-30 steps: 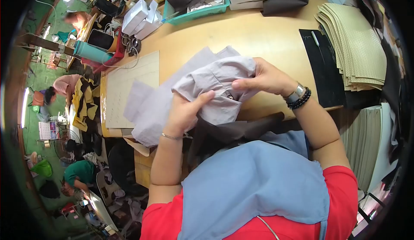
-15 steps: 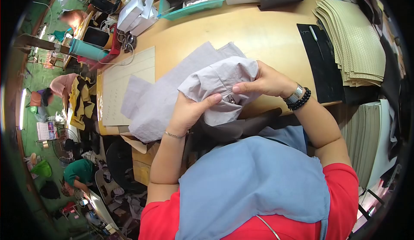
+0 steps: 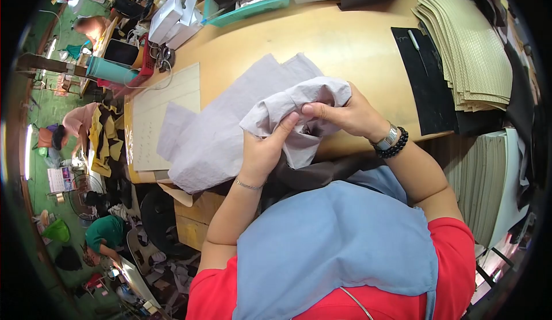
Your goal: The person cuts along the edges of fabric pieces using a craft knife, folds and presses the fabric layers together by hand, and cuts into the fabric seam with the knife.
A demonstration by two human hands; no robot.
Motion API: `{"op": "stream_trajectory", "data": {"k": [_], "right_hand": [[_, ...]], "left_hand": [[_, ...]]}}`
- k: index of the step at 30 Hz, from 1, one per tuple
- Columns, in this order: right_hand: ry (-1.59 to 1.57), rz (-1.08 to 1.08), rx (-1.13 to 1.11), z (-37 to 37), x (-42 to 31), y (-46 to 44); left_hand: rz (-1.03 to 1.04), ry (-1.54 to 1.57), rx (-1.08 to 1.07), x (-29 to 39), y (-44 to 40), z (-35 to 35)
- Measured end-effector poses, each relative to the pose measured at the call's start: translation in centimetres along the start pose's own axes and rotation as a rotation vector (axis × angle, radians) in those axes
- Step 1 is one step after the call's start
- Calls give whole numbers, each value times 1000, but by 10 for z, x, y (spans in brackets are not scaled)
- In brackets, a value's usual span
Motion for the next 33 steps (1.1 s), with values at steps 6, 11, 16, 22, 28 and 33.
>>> {"op": "stream_trajectory", "data": {"k": [6,11,16,22,28,33], "right_hand": [[89,-11,11,1,-8,5],[50,-13,31,4,-9,7],[281,-199,105,-1,-11,17],[957,-742,-36,11,-49,45],[948,-610,-138,28,-62,50],[957,-669,-252,32,-73,61]], "left_hand": [[-37,52,3,1,2,1],[-84,162,-16,-2,-1,-1],[128,-258,-28,8,7,-4],[600,-1186,-139,54,23,32],[247,-659,-232,-19,34,4],[656,-1189,-53,48,26,23]]}}
Point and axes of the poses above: each hand's wrist, its own y-axis away from the middle knuckle, its own z-axis out of the palm, x = y × z, the point moved 7 cm from there along -y, towards the middle knuckle, and after that the axes turned 15 degrees about -x, right-handed, at the moved point
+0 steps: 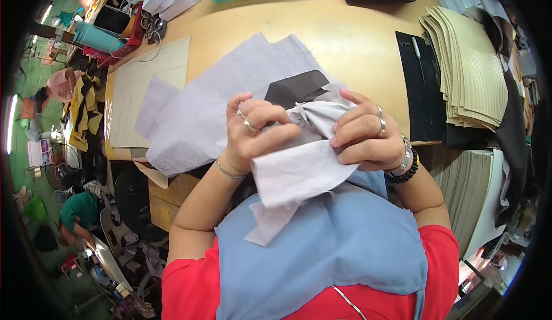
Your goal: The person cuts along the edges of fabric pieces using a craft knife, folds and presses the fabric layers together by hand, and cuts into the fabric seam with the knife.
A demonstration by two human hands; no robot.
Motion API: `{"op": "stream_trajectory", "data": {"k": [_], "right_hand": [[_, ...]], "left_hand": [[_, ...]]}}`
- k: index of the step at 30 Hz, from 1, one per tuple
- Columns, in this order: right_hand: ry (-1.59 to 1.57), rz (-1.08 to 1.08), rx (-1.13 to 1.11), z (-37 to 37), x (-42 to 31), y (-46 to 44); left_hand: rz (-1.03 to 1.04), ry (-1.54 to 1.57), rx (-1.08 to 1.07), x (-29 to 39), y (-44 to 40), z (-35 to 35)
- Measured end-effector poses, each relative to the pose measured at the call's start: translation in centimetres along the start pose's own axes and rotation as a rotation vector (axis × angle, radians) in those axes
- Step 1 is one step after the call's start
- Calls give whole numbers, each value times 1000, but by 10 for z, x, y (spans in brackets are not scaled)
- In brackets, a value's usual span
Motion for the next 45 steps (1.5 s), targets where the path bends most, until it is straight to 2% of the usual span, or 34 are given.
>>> {"op": "stream_trajectory", "data": {"k": [1,6,9,12,18,21,22,28,34,45], "right_hand": [[39,-25,3,0,-1,2],[111,-40,85,1,16,11],[275,13,-32,2,12,6],[262,19,64,1,15,3],[326,21,-91,9,17,5],[329,-14,-69,12,9,-6],[321,5,-141,15,8,-7],[273,45,-202,20,10,-1],[190,35,-147,20,5,5],[-167,154,8,24,10,14]], "left_hand": [[-29,82,27,-9,3,-1],[68,102,30,-1,5,-4],[36,102,35,-1,8,1],[19,40,1,5,1,4],[25,-34,3,10,-2,5],[41,-81,-17,16,-2,8],[41,-85,-25,17,-2,9],[19,-68,-55,19,3,10],[25,-21,-56,22,12,18],[36,3,14,28,14,7]]}}
Point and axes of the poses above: each hand's wrist, its own y-axis away from the middle knuckle, its own z-axis out of the palm, x = y × z, the point moved 7 cm from there along -y, towards the middle knuckle, and after that the axes turned 15 degrees about -x, right-handed, at the moved point
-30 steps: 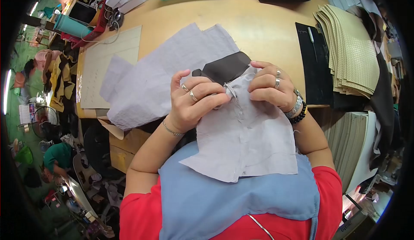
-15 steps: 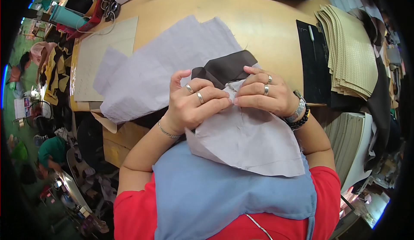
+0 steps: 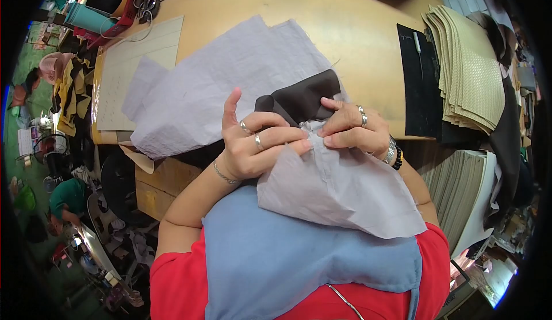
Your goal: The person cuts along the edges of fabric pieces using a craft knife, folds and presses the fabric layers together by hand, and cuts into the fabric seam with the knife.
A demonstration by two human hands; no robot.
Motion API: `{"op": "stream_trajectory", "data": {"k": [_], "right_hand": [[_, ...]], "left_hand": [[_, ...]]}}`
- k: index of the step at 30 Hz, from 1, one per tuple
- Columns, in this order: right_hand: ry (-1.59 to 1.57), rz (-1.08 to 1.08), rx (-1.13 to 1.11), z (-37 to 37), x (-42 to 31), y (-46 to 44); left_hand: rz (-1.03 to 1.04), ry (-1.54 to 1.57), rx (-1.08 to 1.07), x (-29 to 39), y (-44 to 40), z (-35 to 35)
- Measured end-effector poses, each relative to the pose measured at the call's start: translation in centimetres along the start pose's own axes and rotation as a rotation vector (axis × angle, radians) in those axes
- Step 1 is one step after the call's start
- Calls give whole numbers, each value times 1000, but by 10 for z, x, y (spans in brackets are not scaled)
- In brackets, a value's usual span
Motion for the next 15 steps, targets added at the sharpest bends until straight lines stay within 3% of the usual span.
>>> {"op": "stream_trajectory", "data": {"k": [15], "right_hand": [[214,-110,-96,0,-14,-18]], "left_hand": [[84,-74,84,12,4,-6]]}}
Point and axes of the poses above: each hand's wrist, its own y-axis away from the middle knuckle, its own z-axis out of the palm, x = y × z, the point moved 7 cm from there along -y, towards the middle knuckle, and after that the axes turned 15 degrees about -x, right-handed, at the moved point
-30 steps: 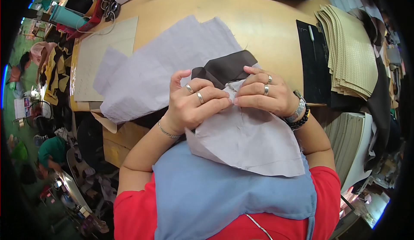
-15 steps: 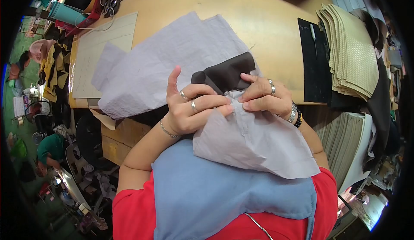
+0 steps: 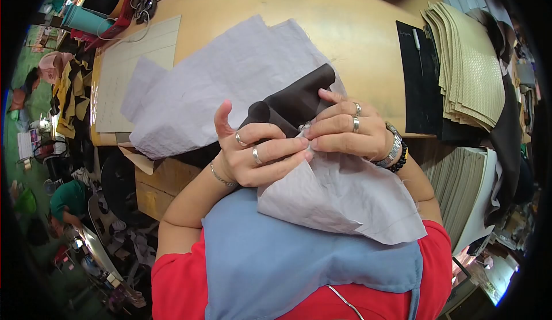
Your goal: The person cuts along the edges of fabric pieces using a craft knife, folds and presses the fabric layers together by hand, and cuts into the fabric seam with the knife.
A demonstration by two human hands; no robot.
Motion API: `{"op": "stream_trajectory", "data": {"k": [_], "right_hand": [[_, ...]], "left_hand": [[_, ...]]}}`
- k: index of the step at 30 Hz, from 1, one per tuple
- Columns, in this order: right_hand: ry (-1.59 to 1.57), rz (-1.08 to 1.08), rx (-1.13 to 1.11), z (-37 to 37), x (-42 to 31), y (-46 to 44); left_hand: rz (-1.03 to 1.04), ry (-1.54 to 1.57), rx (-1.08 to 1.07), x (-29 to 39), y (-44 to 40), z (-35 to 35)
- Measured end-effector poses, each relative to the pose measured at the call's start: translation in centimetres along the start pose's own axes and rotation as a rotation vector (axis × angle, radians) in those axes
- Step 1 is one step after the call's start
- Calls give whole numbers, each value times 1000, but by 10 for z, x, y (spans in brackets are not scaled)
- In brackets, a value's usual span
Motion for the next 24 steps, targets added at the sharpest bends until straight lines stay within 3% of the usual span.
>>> {"op": "stream_trajectory", "data": {"k": [9,16,24], "right_hand": [[-55,19,75,-5,-5,0],[75,24,65,-11,-2,-5],[195,-146,61,-21,-10,-14]], "left_hand": [[47,4,25,-2,7,-5],[-114,63,-68,-14,-8,-7],[-51,49,22,-19,-11,-12]]}}
Point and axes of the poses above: each hand's wrist, its own y-axis away from the middle knuckle, its own z-axis out of the palm, x = y × z, the point moved 7 cm from there along -y, towards the middle knuckle, and after that the axes turned 15 degrees about -x, right-handed, at the moved point
